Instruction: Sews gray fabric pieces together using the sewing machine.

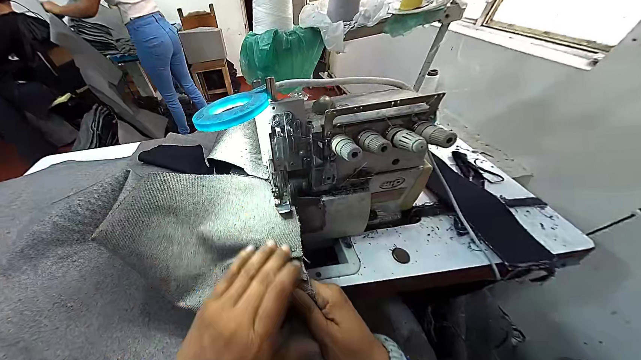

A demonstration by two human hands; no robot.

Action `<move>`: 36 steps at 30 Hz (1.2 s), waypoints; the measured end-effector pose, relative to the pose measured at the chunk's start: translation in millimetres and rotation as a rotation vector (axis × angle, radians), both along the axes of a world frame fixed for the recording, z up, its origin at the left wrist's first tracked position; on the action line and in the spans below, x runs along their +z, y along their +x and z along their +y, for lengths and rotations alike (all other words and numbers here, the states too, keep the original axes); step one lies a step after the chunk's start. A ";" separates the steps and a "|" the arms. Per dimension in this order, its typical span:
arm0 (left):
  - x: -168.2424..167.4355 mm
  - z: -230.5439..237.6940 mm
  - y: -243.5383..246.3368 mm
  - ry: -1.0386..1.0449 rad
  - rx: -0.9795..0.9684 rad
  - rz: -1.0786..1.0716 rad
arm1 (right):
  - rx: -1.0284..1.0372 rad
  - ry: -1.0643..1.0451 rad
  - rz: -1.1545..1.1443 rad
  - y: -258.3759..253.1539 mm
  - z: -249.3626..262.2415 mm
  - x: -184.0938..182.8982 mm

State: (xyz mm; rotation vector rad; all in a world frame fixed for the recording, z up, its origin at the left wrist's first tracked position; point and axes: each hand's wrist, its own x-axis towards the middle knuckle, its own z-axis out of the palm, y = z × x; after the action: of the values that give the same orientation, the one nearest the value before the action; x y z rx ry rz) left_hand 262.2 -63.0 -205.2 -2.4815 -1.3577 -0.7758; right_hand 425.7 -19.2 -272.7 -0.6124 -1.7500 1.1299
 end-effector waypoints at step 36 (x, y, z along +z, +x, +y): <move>-86.4 154.5 -121.9 -0.425 0.640 -0.382 | -0.809 0.838 -0.540 -9.4 39.9 -59.1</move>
State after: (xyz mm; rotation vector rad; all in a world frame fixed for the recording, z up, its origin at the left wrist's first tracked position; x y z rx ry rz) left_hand 140.3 91.5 -291.6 -1.9737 -2.4989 -0.8893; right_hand 416.2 20.7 -331.7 -0.9888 -1.9012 -0.3651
